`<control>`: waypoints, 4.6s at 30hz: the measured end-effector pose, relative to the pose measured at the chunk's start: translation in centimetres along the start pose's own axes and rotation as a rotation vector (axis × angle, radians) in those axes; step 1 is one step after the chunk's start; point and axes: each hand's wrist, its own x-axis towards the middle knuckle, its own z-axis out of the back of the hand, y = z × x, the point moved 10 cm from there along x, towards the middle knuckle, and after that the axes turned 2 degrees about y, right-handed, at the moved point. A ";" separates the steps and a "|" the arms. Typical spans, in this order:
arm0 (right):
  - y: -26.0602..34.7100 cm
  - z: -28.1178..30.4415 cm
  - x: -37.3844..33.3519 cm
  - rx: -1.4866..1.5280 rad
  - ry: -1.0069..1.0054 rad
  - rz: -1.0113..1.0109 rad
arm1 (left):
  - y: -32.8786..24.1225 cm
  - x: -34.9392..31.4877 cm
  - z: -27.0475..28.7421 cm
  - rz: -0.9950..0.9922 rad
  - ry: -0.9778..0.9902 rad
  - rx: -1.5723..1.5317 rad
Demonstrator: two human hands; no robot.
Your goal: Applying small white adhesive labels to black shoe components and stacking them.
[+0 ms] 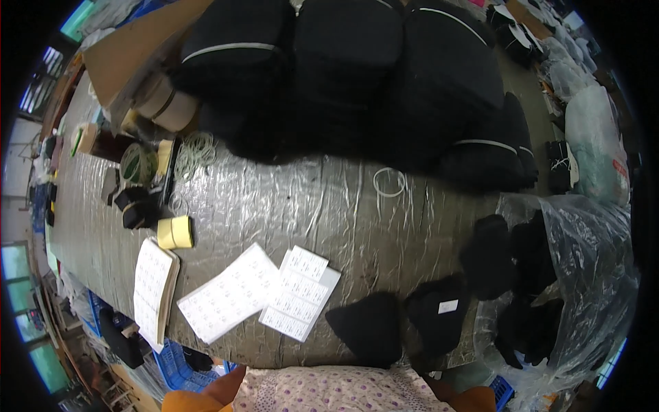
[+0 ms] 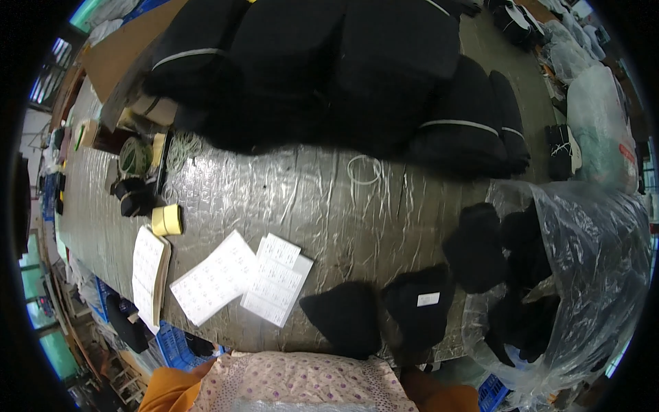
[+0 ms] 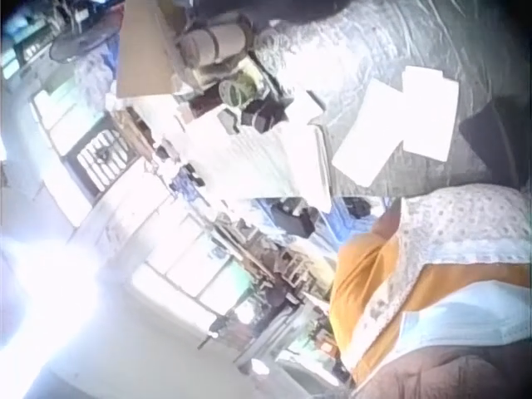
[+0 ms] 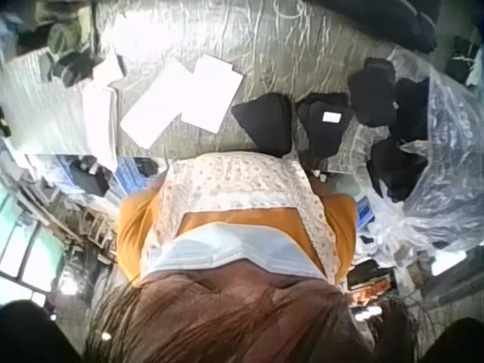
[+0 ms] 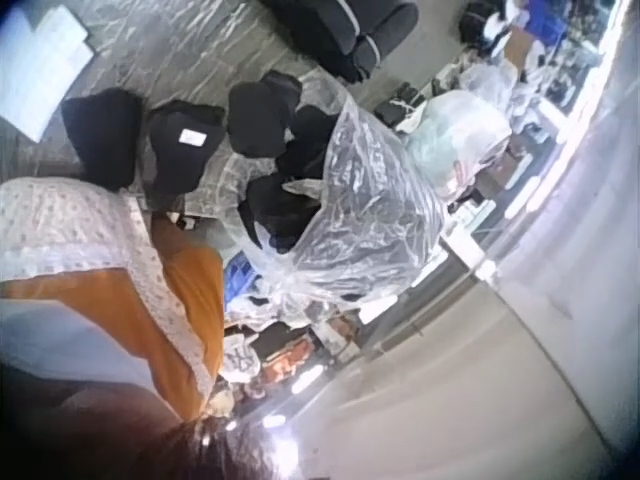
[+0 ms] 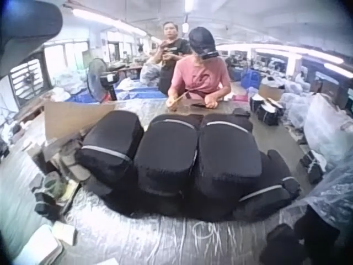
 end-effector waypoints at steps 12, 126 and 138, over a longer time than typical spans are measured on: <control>0.7 -0.1 -6.3 0.329 -0.198 0.308 | -6.8 0.7 5.6 -0.130 -0.247 0.269; 34.7 -10.4 -18.9 -0.717 -0.421 1.133 | -23.0 -10.9 23.7 -0.522 -1.103 0.009; 35.3 -14.1 -15.6 -0.015 0.160 0.969 | -22.4 -17.2 17.6 -0.957 -0.694 -0.546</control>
